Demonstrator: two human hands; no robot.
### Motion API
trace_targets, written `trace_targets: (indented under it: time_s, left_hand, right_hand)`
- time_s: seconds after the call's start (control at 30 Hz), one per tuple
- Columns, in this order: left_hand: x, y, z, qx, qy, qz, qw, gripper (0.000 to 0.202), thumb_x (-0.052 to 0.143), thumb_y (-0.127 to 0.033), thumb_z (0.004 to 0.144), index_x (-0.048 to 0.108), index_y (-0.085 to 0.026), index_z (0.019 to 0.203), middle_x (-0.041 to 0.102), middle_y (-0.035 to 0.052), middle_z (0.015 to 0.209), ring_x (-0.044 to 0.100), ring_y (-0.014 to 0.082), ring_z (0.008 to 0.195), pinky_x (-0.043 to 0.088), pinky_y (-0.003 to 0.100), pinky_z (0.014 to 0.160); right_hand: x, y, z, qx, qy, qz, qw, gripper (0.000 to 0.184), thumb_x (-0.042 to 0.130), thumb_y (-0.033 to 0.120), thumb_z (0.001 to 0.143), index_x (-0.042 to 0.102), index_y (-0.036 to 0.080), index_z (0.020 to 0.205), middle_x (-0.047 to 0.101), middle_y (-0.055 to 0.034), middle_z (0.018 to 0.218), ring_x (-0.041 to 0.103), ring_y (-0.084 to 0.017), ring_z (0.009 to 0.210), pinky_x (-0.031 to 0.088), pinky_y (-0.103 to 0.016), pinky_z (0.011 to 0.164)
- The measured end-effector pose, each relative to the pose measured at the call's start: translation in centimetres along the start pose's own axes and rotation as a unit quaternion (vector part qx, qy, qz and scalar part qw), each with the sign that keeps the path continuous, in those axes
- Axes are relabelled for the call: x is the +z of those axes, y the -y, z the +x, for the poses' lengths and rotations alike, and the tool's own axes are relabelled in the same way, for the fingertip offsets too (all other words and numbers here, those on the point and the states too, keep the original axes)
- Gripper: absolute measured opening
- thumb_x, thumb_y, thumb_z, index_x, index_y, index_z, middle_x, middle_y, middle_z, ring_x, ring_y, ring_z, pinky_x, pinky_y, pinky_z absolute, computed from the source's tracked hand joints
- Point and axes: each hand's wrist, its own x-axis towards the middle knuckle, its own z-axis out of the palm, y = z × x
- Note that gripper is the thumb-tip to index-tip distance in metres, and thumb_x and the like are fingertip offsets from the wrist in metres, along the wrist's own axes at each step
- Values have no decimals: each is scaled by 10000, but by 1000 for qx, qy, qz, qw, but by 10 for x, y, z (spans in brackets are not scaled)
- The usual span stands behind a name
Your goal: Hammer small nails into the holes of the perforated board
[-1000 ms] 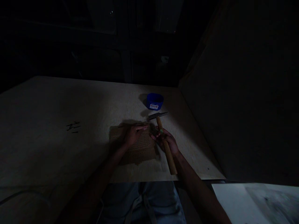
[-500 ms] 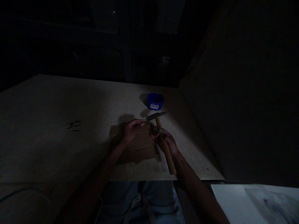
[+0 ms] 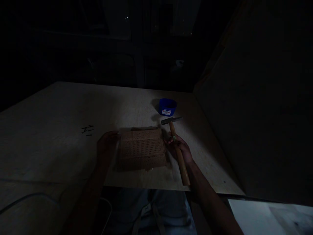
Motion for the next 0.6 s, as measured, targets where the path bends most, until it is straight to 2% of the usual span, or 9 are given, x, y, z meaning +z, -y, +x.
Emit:
trace_targets:
  time_s: [0.1,0.23,0.37,0.5,0.6]
  left_hand:
    - [-1,5,-15,-53,36,31,997,311,788,-365,595,755,-178,842,780,76,859,725,240,831,573,337,753]
    - [9,6,-25,-85,21,34,996,378,802,-411,575,763,-161,856,791,97,906,732,259,891,575,355,795]
    - [10,4,-28,-79,11,39,996,346,800,-406,567,767,-169,818,794,97,900,730,271,902,577,363,793]
    - [9,0,-34,-81,-9,21,996,356,800,-394,578,768,-168,852,796,94,942,726,266,933,570,363,829]
    - [15,0,-39,-87,-22,4,996,372,800,-387,596,764,-163,891,793,92,949,722,247,929,561,350,849]
  right_hand:
    - [0,1,-1,9,-5,8,1000,331,694,128,631,744,201,950,701,2,819,645,-188,815,452,-443,1100]
    - [-1,1,-2,21,-5,17,1000,422,696,129,651,736,190,1067,701,9,828,655,-181,814,446,-442,1120]
    - [-2,0,-2,18,2,14,1000,373,678,109,643,735,203,1000,698,9,822,655,-179,827,452,-438,1118]
    - [-3,-1,-2,13,-4,18,1000,361,658,114,643,733,210,982,697,12,818,656,-179,853,465,-434,1109]
    - [-2,1,-3,7,-16,10,1000,355,663,132,647,735,212,985,695,20,814,659,-173,839,472,-412,1100]
